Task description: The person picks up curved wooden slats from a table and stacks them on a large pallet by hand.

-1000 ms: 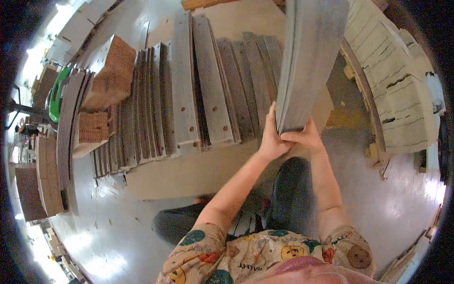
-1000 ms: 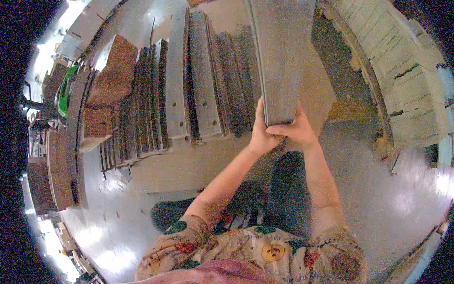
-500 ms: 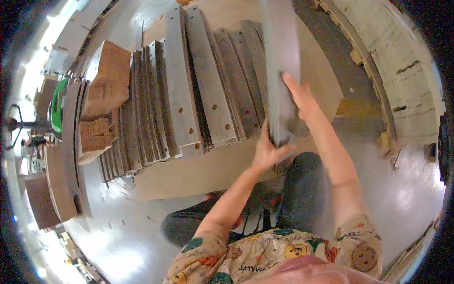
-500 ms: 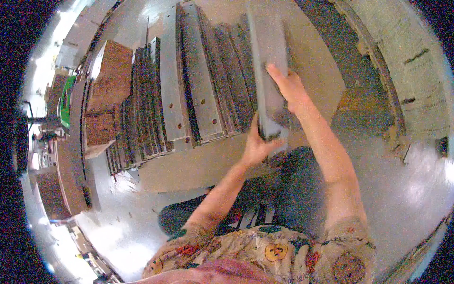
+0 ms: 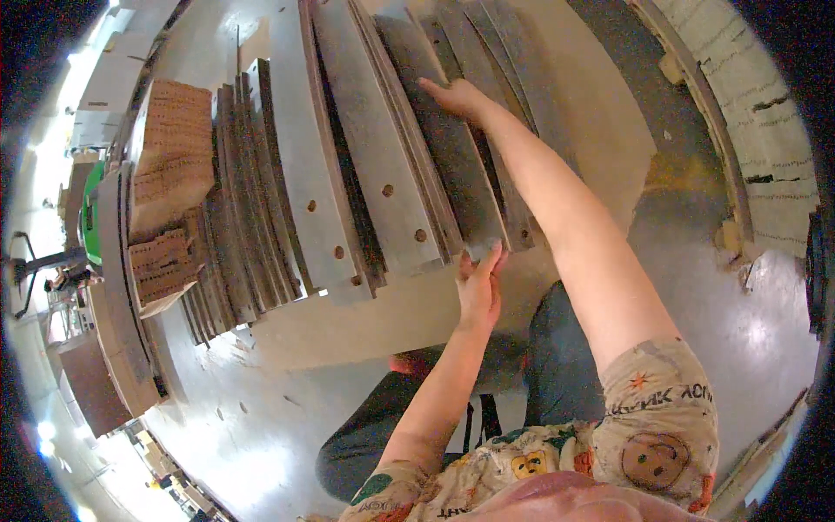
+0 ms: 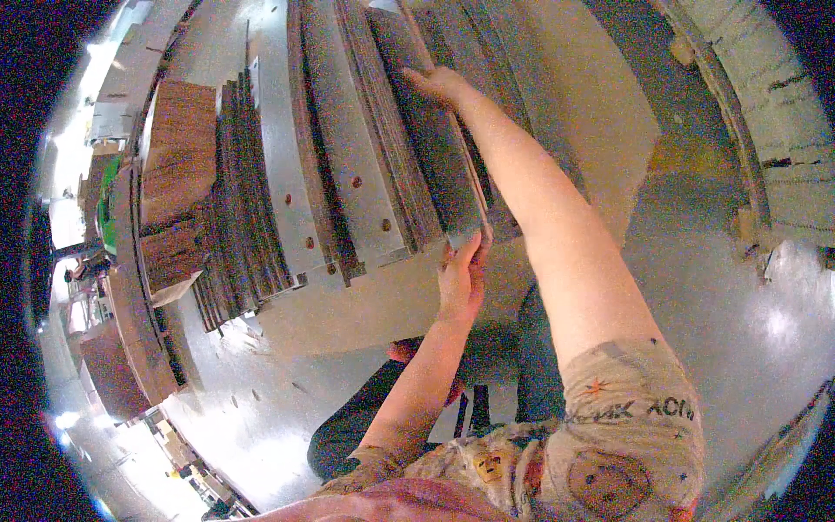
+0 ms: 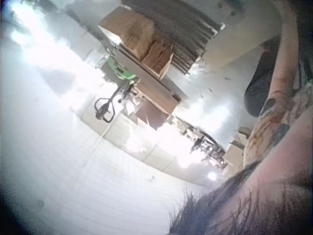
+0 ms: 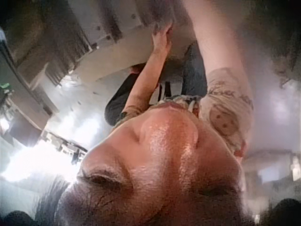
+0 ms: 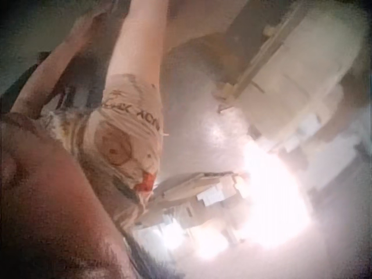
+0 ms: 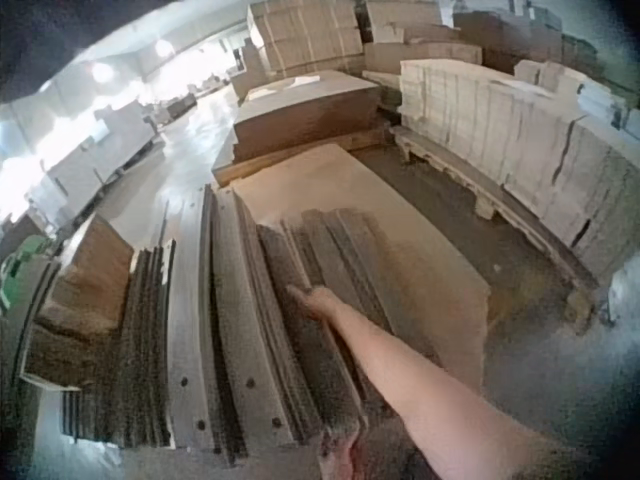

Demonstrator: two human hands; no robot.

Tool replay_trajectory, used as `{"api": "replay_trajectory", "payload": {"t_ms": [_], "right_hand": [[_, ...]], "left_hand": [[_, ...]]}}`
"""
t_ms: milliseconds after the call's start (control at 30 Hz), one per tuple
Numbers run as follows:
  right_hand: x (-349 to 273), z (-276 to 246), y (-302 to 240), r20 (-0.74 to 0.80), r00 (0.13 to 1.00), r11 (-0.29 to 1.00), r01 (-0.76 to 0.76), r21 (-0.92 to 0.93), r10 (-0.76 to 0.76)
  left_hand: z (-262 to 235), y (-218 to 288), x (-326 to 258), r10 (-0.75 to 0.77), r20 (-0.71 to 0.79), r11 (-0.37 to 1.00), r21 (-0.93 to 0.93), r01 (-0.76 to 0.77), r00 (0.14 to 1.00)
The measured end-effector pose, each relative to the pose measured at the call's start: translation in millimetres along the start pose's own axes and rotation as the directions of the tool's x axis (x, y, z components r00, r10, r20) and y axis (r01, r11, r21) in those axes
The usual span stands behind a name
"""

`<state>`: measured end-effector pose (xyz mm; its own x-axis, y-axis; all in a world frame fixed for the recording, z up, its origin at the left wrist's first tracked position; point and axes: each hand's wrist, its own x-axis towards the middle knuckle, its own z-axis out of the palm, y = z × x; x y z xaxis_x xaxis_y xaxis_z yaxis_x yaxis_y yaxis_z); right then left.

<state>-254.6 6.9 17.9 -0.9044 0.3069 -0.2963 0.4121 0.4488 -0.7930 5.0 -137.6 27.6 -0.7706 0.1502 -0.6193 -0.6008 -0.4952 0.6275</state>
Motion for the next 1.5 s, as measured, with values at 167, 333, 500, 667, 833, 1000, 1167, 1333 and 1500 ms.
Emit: {"api": "replay_trajectory", "payload": {"t_ms": [167, 333, 500, 667, 833, 1000, 1167, 1333, 1500], "right_hand": [[59.2, 1.8, 30.4, 0.242, 0.935, 0.764, 0.353, -0.541, -0.261], [29.4, 9.0, 20.4, 0.156, 0.986, 0.958, 0.095, -0.269, -0.054], [-8.6, -30.7, 22.9, -0.165, 0.925, 0.929, 0.306, -0.210, -0.342], [-38.8, -128.7, 89.2, -0.162, 0.987, 0.784, -0.096, -0.613, -0.006], [-45.0, -120.9, 123.2, -0.071, 0.987, 0.809, -0.157, -0.567, 0.142], [-60.4, -101.0, 81.1, -0.091, 0.980, 0.864, -0.197, -0.463, 0.175], [-43.1, -82.2, 111.6, -0.249, 0.951, 0.867, -0.278, -0.414, 0.185], [-50.5, -92.5, 83.6, -0.050, 0.969, 0.901, -0.245, -0.358, 0.244], [-19.4, -88.3, 110.7, -0.096, 0.961, 0.931, -0.274, -0.240, 0.258]], "left_hand": [[0.8, -10.9, 30.5, -0.141, -0.070, 0.976, -0.177, 0.127, 0.988], [5.3, -9.4, 28.4, -0.098, -0.097, 0.992, -0.085, 0.090, 0.991], [-8.7, 2.7, 21.4, -0.189, -0.119, 0.980, -0.091, 0.179, 0.975], [-47.8, 16.0, -40.2, -0.392, 0.062, 0.862, 0.373, 0.343, 0.918], [-62.1, 73.9, -119.6, -0.570, -0.005, 0.665, 0.585, 0.465, 0.821], [-106.1, 83.4, -115.4, -0.395, -0.030, 0.670, 0.674, 0.311, 0.918], [-74.7, 78.9, -119.3, -0.299, 0.156, 0.742, 0.658, 0.127, 0.941], [-71.1, 84.1, -117.6, -0.424, 0.177, 0.670, 0.721, 0.177, 0.888], [-84.8, 81.0, -109.5, -0.386, 0.227, 0.675, 0.730, 0.106, 0.894]]}}
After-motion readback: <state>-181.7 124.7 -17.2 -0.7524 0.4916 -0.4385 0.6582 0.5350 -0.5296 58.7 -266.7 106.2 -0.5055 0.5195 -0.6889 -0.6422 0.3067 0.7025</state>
